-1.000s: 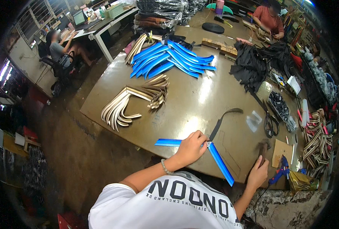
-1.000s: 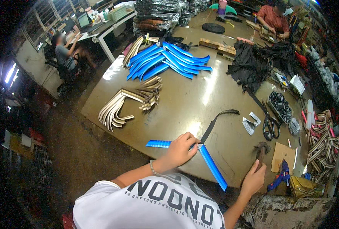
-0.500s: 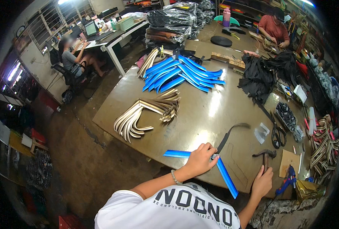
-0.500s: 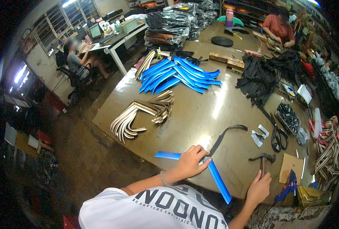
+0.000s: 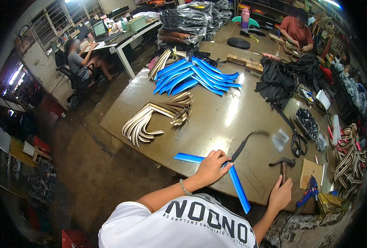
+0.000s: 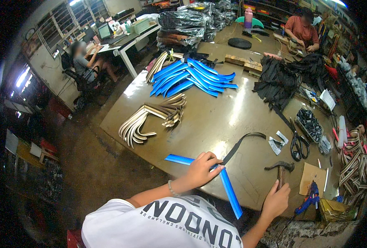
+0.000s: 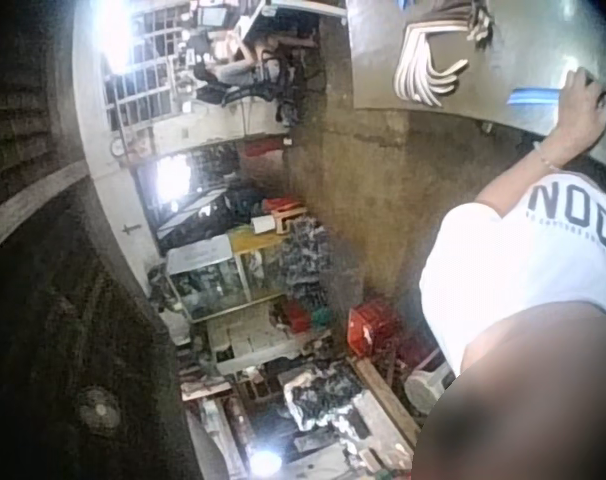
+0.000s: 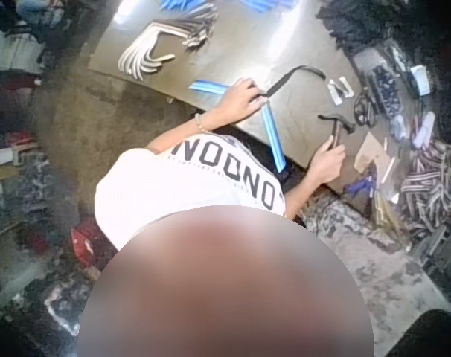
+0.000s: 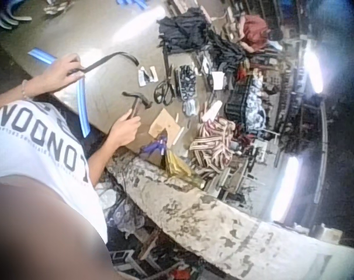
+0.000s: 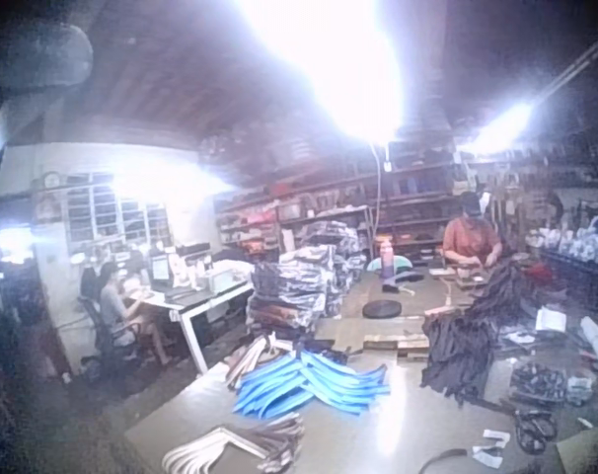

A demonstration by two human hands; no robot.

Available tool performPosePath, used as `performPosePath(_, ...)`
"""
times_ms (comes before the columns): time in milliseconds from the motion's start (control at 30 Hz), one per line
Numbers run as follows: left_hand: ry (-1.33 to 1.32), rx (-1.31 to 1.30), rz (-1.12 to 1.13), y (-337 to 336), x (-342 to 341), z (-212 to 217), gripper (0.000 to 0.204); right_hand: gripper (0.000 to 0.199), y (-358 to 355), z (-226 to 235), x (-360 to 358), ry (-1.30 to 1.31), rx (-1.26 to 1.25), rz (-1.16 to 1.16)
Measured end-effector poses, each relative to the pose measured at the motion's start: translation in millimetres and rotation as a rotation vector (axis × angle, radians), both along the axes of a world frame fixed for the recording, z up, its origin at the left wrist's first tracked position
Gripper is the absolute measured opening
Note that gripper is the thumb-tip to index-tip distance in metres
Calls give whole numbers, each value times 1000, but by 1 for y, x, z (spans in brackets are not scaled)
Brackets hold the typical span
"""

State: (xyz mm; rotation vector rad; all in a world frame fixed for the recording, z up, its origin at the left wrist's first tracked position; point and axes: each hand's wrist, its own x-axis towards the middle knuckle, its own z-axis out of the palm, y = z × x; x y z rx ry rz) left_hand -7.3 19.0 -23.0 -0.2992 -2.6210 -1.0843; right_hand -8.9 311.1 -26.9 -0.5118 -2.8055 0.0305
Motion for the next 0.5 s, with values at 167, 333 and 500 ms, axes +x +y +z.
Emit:
performPosePath(167, -155, 475, -66, -9, 4, -4, 30, 44, -23, 45, 17, 149, -626, 114)
performPosePath(333, -247, 798, -69, -14, 1, -17, 37, 45, -79, 56, 40, -202, -699, 481)
performPosePath(500, -195, 999, -42, -18, -2, -23, 36, 37, -94, 49, 35, -313, -733, 605)
